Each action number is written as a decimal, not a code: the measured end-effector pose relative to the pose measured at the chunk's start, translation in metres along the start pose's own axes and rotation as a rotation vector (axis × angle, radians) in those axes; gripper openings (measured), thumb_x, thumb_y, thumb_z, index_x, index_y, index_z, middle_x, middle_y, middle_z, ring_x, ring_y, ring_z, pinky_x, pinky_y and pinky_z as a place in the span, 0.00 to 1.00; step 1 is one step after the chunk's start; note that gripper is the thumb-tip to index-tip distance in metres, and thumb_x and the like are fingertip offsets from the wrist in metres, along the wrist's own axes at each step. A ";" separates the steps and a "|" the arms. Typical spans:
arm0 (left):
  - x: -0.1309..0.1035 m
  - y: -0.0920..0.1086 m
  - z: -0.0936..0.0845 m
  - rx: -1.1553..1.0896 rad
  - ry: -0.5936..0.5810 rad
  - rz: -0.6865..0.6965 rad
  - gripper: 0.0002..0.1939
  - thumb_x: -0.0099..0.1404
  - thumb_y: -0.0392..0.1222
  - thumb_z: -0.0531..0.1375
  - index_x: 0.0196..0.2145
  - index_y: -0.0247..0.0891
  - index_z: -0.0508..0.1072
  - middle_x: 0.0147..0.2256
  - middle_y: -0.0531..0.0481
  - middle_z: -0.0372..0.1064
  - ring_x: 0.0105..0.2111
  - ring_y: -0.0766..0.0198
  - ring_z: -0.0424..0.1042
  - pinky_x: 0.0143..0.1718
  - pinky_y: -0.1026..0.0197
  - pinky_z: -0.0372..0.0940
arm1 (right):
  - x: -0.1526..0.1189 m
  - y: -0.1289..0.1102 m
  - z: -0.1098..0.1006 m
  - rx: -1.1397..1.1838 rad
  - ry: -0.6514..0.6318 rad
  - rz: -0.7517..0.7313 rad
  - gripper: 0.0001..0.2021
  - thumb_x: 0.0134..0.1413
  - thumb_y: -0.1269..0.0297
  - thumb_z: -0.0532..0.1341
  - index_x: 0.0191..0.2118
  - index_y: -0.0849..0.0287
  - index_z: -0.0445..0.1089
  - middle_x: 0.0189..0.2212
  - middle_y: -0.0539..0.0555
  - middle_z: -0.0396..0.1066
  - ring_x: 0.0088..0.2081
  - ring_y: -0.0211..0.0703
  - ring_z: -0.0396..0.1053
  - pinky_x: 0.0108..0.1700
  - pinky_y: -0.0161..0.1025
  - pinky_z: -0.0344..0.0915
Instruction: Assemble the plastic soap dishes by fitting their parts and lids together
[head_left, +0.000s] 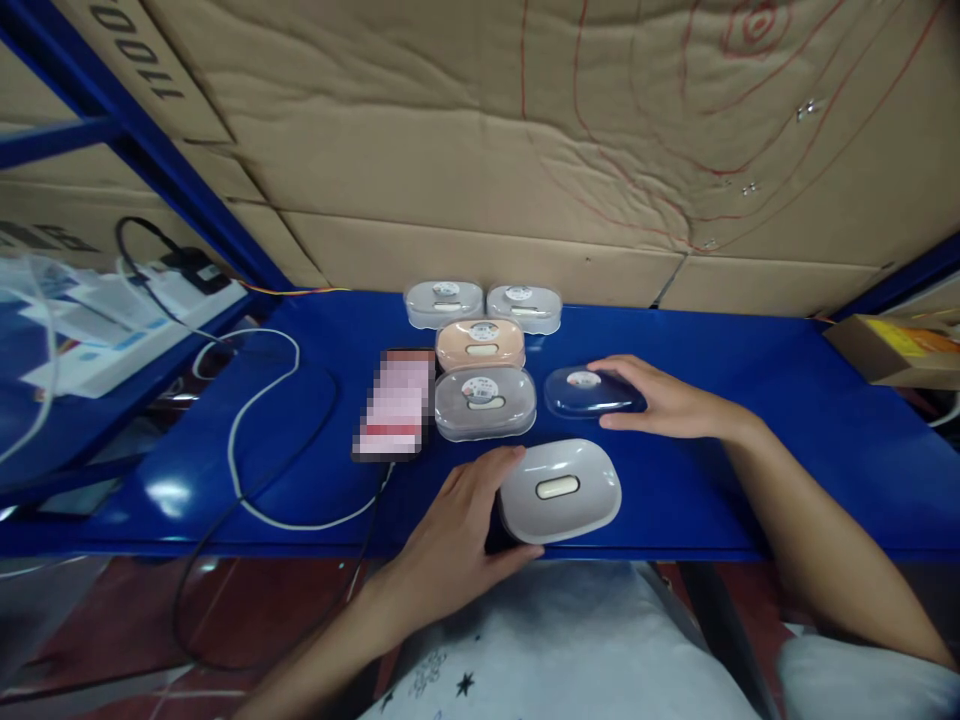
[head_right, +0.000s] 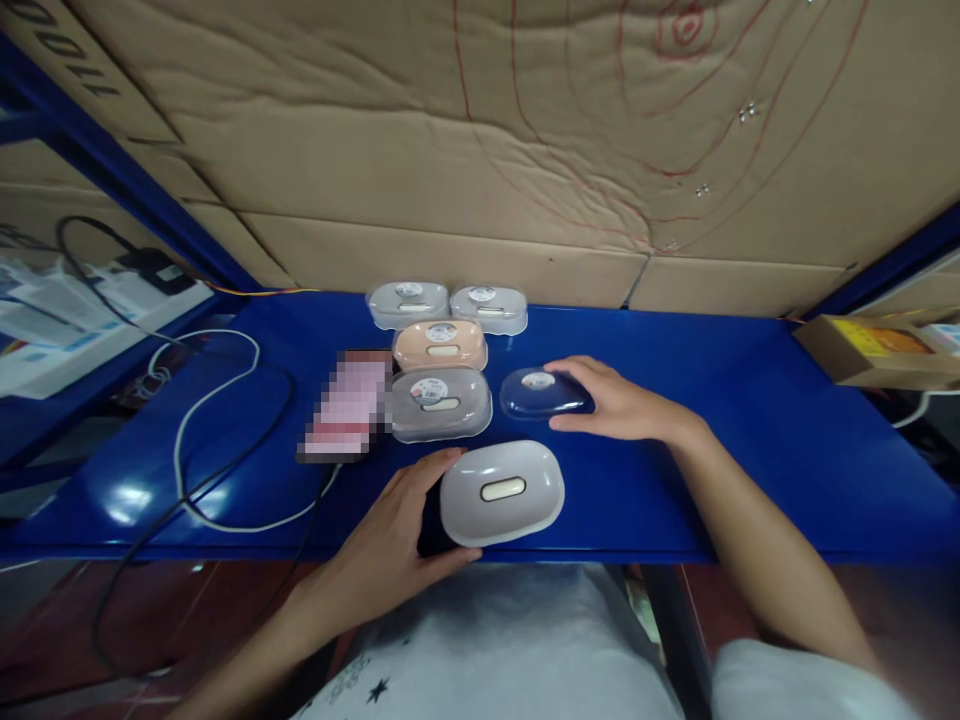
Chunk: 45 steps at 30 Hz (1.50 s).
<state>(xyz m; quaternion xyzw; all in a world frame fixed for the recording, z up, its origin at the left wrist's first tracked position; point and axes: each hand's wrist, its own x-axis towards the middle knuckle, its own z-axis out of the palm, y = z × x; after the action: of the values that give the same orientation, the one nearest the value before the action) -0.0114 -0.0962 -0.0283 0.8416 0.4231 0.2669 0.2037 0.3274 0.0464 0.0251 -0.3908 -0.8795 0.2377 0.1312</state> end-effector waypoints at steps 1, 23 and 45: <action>0.000 0.000 -0.001 0.005 -0.012 0.004 0.51 0.66 0.48 0.72 0.74 0.45 0.46 0.68 0.31 0.64 0.67 0.36 0.67 0.62 0.29 0.68 | 0.003 0.007 0.005 -0.057 0.066 0.047 0.38 0.60 0.41 0.68 0.71 0.49 0.60 0.68 0.62 0.64 0.69 0.63 0.63 0.69 0.66 0.61; 0.001 0.001 -0.005 0.044 -0.050 -0.021 0.47 0.68 0.50 0.70 0.75 0.47 0.49 0.68 0.35 0.64 0.67 0.38 0.66 0.63 0.34 0.67 | 0.011 -0.025 0.014 -0.080 0.389 -0.036 0.19 0.70 0.56 0.61 0.62 0.50 0.68 0.58 0.60 0.71 0.61 0.58 0.70 0.65 0.60 0.68; 0.005 -0.001 0.001 0.051 -0.015 0.021 0.47 0.67 0.53 0.70 0.73 0.45 0.49 0.64 0.33 0.67 0.63 0.37 0.69 0.59 0.32 0.68 | -0.007 -0.074 0.021 0.167 -0.247 -0.312 0.39 0.60 0.49 0.71 0.71 0.52 0.59 0.69 0.61 0.62 0.70 0.53 0.62 0.69 0.48 0.64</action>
<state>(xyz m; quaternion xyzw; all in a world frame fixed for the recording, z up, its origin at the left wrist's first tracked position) -0.0092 -0.0917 -0.0283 0.8530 0.4192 0.2517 0.1824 0.2768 -0.0089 0.0453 -0.2057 -0.9160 0.3328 0.0895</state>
